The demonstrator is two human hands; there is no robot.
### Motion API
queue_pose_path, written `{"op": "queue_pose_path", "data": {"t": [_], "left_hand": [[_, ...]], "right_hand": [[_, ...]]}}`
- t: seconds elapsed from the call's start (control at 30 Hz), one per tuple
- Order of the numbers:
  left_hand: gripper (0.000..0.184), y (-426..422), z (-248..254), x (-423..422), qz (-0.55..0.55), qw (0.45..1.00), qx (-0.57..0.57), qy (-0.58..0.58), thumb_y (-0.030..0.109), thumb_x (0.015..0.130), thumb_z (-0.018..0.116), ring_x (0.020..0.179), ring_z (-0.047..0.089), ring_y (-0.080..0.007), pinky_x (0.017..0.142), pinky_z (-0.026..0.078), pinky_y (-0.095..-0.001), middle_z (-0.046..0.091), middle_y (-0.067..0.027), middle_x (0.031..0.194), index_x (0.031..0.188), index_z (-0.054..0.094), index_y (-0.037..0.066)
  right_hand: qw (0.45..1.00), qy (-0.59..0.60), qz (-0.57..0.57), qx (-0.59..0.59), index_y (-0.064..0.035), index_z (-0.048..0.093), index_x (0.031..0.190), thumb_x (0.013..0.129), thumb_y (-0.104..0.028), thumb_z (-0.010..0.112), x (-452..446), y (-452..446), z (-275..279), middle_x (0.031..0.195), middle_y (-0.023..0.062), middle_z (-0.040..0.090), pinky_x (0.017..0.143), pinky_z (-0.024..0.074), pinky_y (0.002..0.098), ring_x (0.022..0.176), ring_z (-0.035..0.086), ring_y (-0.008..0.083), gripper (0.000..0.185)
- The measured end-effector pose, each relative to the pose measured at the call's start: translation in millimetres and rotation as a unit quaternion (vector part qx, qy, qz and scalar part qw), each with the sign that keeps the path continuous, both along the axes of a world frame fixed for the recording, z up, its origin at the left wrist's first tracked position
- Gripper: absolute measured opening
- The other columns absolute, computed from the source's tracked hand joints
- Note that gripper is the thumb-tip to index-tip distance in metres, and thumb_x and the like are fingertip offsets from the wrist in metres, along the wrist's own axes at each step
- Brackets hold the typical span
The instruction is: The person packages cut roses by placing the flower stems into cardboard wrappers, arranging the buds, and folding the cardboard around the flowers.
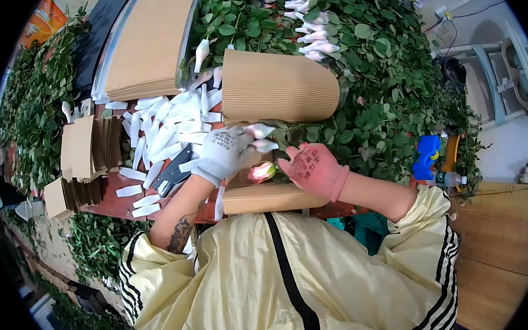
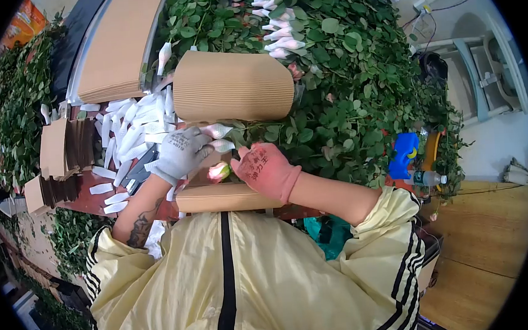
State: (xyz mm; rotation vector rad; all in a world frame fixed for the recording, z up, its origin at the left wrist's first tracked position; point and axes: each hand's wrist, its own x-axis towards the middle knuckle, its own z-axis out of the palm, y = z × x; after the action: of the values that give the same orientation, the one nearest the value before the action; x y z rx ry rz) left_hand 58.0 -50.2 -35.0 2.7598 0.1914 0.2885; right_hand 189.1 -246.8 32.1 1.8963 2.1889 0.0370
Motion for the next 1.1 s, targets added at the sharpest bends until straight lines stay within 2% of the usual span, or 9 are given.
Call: {"op": "queue_pose_path", "data": {"t": [0.2, 0.27, 0.3, 0.43, 0.47, 0.53, 0.6, 0.77, 1.1], "left_hand": [[0.023, 3.1, -3.4, 0.8, 0.018, 0.995, -0.086, -0.054, 0.030, 0.076, 0.063, 0.083, 0.060, -0.0259, 0.072, 0.047, -0.0387, 0.061, -0.0070, 0.089, 0.090, 0.065, 0.012], [0.024, 2.8, -8.5, 2.8, 0.014, 0.993, -0.068, -0.094, 0.029, 0.075, 0.064, 0.084, 0.060, -0.0258, 0.073, 0.047, -0.0383, 0.061, -0.0077, 0.088, 0.090, 0.065, 0.010], [0.024, 2.5, -13.8, 6.1, 0.004, 0.991, -0.059, -0.118, 0.029, 0.075, 0.065, 0.084, 0.060, -0.0258, 0.073, 0.047, -0.0380, 0.061, -0.0082, 0.087, 0.089, 0.065, 0.010], [0.022, -2.0, -10.8, 13.3, 0.036, 0.987, -0.146, -0.061, 0.027, 0.074, 0.067, 0.081, 0.060, -0.0276, 0.072, 0.047, -0.0379, 0.062, -0.0097, 0.086, 0.086, 0.065, 0.009], [0.022, -1.4, -15.7, 12.0, 0.033, 0.988, -0.126, -0.088, 0.027, 0.074, 0.068, 0.081, 0.060, -0.0278, 0.071, 0.047, -0.0381, 0.062, -0.0101, 0.085, 0.085, 0.065, 0.008], [0.023, 3.4, -11.4, 9.0, 0.030, 0.987, -0.132, -0.084, 0.027, 0.073, 0.069, 0.080, 0.060, -0.0285, 0.071, 0.047, -0.0384, 0.062, -0.0107, 0.084, 0.083, 0.065, 0.007], [0.021, 6.5, -7.0, 11.6, 0.022, 0.985, -0.163, -0.057, 0.027, 0.073, 0.067, 0.081, 0.060, -0.0290, 0.072, 0.047, -0.0392, 0.062, -0.0110, 0.083, 0.079, 0.065, 0.007], [0.019, 14.6, -12.8, 11.5, -0.004, 0.976, -0.214, -0.035, 0.023, 0.073, 0.069, 0.083, 0.060, -0.0272, 0.075, 0.047, -0.0368, 0.064, -0.0094, 0.086, 0.083, 0.067, 0.007], [0.021, 23.4, 6.7, -51.7, 0.088, 0.951, -0.297, -0.018, 0.016, 0.074, 0.066, 0.072, 0.059, -0.0278, 0.065, 0.048, -0.0359, 0.058, -0.0086, 0.077, 0.093, 0.066, 0.009]], "right_hand": [[0.982, 0.111, -0.154, 0.022, -0.0171, 0.049, 0.090, 0.079, -0.016, 0.045, 34.2, -5.6, 70.1, 0.091, 0.0045, 0.050, 0.065, 0.0423, 0.0330, 0.081, 0.052, 0.0188, 0.012], [0.947, -0.038, -0.264, 0.177, -0.0128, 0.051, 0.082, 0.079, -0.008, 0.051, 77.7, -25.0, 118.1, 0.078, 0.0082, 0.048, 0.059, 0.0437, 0.0251, 0.067, 0.054, 0.0211, 0.006], [0.922, -0.206, -0.204, 0.257, -0.0138, 0.056, 0.091, 0.079, -0.011, 0.054, 104.5, -39.3, 151.3, 0.086, 0.0087, 0.056, 0.058, 0.0460, 0.0285, 0.070, 0.058, 0.0235, 0.012], [0.831, -0.316, -0.222, 0.401, -0.0096, 0.054, 0.115, 0.075, -0.011, 0.059, 119.0, -93.7, 221.8, 0.117, 0.0135, 0.057, 0.071, 0.0471, 0.0316, 0.098, 0.060, 0.0276, 0.040], [0.893, -0.216, -0.185, 0.350, -0.0088, 0.054, 0.116, 0.075, -0.011, 0.059, 97.3, -82.7, 230.5, 0.114, 0.0120, 0.057, 0.075, 0.0447, 0.0299, 0.097, 0.058, 0.0267, 0.041], [0.937, 0.111, -0.132, 0.302, -0.0082, 0.053, 0.116, 0.076, -0.011, 0.058, 59.4, -55.8, 193.4, 0.107, 0.0091, 0.056, 0.079, 0.0409, 0.0268, 0.092, 0.056, 0.0241, 0.041], [0.966, 0.200, -0.116, 0.117, -0.0078, 0.052, 0.110, 0.077, -0.017, 0.056, 21.2, -17.9, 134.8, 0.093, 0.0071, 0.054, 0.073, 0.0408, 0.0269, 0.084, 0.054, 0.0202, 0.034], [0.980, 0.093, -0.086, -0.151, -0.0072, 0.053, 0.097, 0.076, -0.019, 0.057, -0.4, 28.3, 6.1, 0.091, 0.0117, 0.055, 0.064, 0.0483, 0.0357, 0.075, 0.059, 0.0227, 0.025], [0.973, 0.157, -0.143, -0.094, -0.0033, 0.053, 0.109, 0.078, -0.032, 0.061, 10.9, 25.3, -38.4, 0.102, 0.0149, 0.057, 0.069, 0.0477, 0.0401, 0.081, 0.060, 0.0298, 0.043]]}}
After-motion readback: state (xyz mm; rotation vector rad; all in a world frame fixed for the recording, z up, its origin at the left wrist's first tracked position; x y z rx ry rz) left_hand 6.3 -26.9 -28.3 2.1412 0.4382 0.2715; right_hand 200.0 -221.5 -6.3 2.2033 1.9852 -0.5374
